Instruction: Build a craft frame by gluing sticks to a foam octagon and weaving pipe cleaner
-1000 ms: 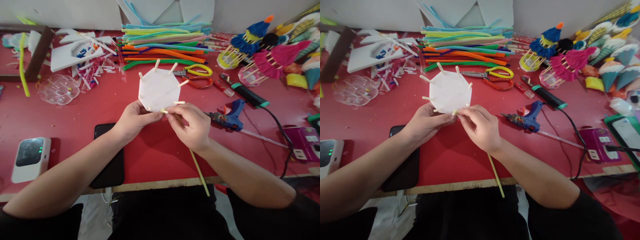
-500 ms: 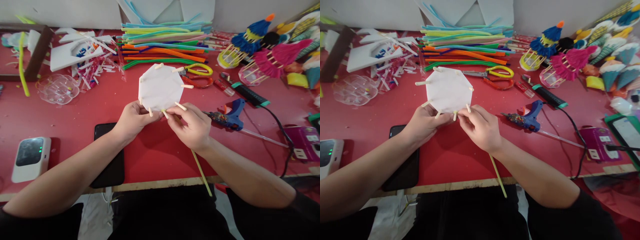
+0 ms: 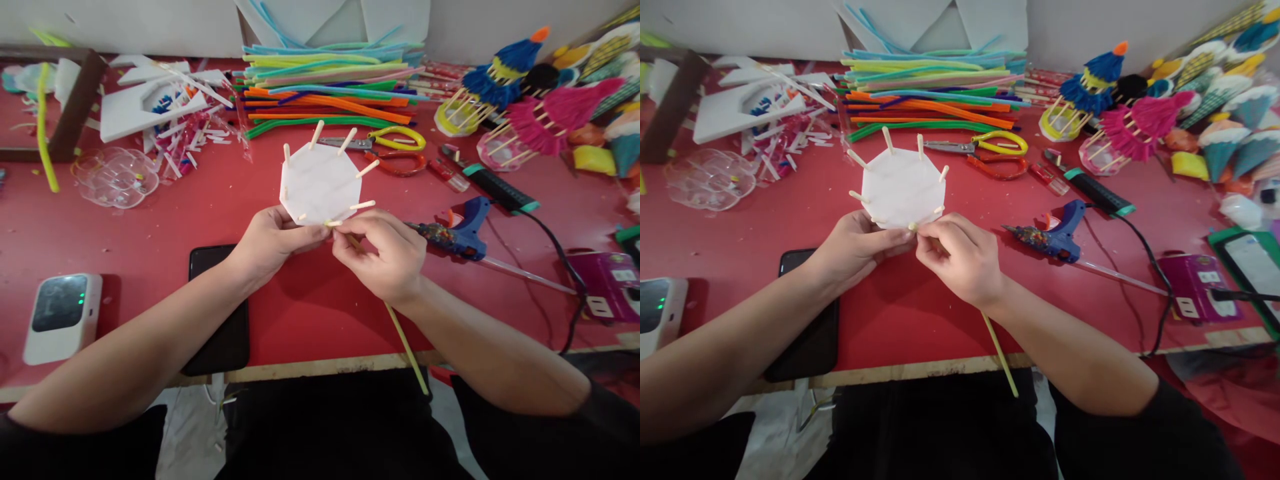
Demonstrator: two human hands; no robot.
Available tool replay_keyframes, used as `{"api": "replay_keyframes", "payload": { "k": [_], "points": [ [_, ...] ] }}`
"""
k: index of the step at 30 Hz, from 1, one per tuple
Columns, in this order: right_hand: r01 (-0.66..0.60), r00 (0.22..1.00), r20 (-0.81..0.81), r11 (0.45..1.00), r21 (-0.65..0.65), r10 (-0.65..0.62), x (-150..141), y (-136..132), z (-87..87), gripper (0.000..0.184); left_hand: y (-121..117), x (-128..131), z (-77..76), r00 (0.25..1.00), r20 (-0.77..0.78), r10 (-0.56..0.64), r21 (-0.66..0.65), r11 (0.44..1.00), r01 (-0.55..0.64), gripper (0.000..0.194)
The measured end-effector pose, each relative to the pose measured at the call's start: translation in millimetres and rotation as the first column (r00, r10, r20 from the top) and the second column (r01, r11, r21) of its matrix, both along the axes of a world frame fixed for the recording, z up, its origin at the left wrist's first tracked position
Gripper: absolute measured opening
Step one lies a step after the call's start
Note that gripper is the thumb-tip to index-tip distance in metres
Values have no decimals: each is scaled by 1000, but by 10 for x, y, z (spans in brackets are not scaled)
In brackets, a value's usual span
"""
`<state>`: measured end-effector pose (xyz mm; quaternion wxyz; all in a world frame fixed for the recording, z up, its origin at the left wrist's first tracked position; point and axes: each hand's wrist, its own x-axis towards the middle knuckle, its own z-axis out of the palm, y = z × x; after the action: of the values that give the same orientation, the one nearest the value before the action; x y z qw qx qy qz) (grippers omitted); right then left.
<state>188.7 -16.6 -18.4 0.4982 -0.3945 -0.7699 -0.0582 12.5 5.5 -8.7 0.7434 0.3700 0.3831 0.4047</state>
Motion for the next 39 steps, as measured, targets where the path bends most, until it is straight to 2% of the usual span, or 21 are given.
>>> {"api": "replay_keyframes", "payload": {
  "k": [9,16,25,39],
  "points": [
    [5,1000,-28,1000,-18,-5,-16,0,-16,21,-17,4,11,998,-60,31,53,998,-28,32],
    [-33,998,-47,997,-67,30,-9,4,-22,15,0,7,30,999,-2,53,58,997,-52,34],
    [3,999,-48,986,-164,-11,-10,-34,-10,8,7,6,15,996,4,92,54,994,-92,21],
    [-88,992,-108,973,-215,66,-11,-36,-10,12,11,12,37,992,-29,121,32,992,-120,24]
  ]
}}
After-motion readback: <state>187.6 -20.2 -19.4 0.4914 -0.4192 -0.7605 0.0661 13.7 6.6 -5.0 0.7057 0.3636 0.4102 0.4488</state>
